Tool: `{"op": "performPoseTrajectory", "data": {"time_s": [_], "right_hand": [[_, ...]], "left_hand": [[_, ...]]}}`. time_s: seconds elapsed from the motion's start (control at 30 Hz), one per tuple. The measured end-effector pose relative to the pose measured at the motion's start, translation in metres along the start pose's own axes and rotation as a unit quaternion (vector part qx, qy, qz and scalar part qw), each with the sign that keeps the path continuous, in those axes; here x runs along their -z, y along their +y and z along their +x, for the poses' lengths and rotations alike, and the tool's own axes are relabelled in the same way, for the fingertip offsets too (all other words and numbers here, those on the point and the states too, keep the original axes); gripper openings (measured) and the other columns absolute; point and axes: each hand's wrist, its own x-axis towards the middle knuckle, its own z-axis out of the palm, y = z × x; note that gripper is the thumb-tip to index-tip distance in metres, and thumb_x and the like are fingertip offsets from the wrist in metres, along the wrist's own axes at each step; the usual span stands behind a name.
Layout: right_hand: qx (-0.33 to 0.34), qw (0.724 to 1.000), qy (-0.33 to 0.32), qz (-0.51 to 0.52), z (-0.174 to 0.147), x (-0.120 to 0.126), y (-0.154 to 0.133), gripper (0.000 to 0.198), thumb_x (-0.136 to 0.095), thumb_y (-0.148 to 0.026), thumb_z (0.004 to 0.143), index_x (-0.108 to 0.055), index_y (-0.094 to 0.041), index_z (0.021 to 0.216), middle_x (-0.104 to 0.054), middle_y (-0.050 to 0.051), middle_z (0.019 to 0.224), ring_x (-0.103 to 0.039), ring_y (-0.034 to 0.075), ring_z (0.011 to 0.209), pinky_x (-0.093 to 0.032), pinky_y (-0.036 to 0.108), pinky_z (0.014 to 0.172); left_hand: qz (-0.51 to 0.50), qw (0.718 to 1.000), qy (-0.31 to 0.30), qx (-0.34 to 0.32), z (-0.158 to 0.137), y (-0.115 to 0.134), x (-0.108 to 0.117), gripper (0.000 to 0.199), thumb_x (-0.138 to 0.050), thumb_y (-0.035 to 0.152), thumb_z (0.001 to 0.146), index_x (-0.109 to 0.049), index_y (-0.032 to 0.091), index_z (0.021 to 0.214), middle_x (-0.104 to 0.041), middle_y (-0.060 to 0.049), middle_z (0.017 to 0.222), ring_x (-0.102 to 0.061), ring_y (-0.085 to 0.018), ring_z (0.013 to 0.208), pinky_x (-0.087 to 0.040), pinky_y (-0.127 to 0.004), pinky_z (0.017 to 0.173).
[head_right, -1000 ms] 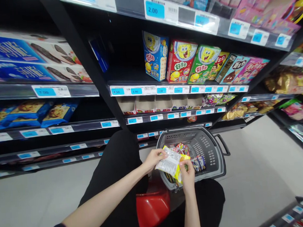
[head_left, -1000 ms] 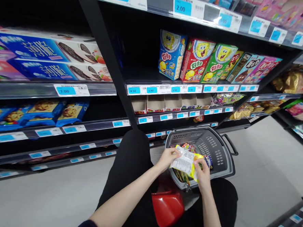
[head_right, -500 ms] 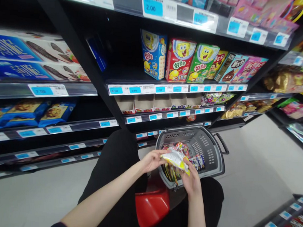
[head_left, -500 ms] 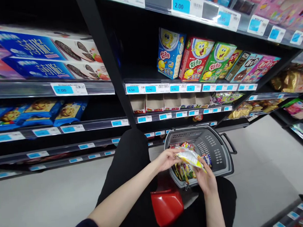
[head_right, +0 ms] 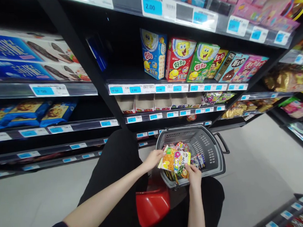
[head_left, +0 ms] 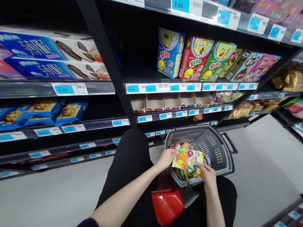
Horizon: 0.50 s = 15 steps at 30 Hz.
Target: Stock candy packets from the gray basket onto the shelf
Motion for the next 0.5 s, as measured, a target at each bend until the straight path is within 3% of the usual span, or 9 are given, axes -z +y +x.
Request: {"op": "performPoseTrajectory", "data": {"time_s": [0.13,0.3,0.4,0.5], "right_hand": [[-0.064,0.997,-0.021,0.031,0.002,0.002,-0.001,0.028,-0.076,-0.039,0.048,-0.067,-0.014,0.058,-0.064,0.002,0.049,-0.059,0.019,0.044,-0.045,0.028,0.04],[-0.084,0.996,-0.016,0.041,0.005,0.008,-0.005,0.028,-0.076,-0.039,0.049,-0.068,-0.016,0.064,-0.066,0.0,0.053,-0.061,0.019,0.051,-0.049,0.029,0.05],[-0.063,0.998,-0.008,-0.016,0.008,0.017,-0.007,0.032,-0.076,-0.039,0.049,-0.07,-0.014,0.068,-0.068,0.002,0.058,-0.061,0.02,0.056,-0.048,0.03,0.053],[-0.01,0.996,-0.009,-0.092,0.008,0.024,-0.009,0.033,-0.073,-0.042,0.052,-0.069,-0.014,0.068,-0.067,0.002,0.055,-0.06,0.019,0.053,-0.046,0.028,0.05]], "left_hand": [[-0.044,0.999,0.002,0.032,0.003,0.0,-0.003,0.038,-0.048,0.046,0.07,-0.045,0.015,0.049,-0.036,0.007,0.039,-0.033,-0.007,0.04,-0.023,-0.02,0.044],[-0.091,0.995,-0.013,0.036,0.0,0.006,-0.005,0.038,-0.051,0.045,0.068,-0.042,0.016,0.047,-0.035,0.008,0.034,-0.031,-0.005,0.035,-0.022,-0.02,0.04],[-0.133,0.985,-0.079,0.078,-0.004,0.006,-0.007,0.039,-0.051,0.048,0.069,-0.044,0.015,0.049,-0.046,0.004,0.035,-0.039,-0.007,0.031,-0.027,-0.019,0.038],[-0.171,0.965,-0.145,0.137,-0.007,0.005,-0.008,0.039,-0.058,0.051,0.064,-0.05,0.013,0.061,-0.063,-0.005,0.053,-0.054,-0.012,0.038,-0.037,-0.021,0.04]]}}
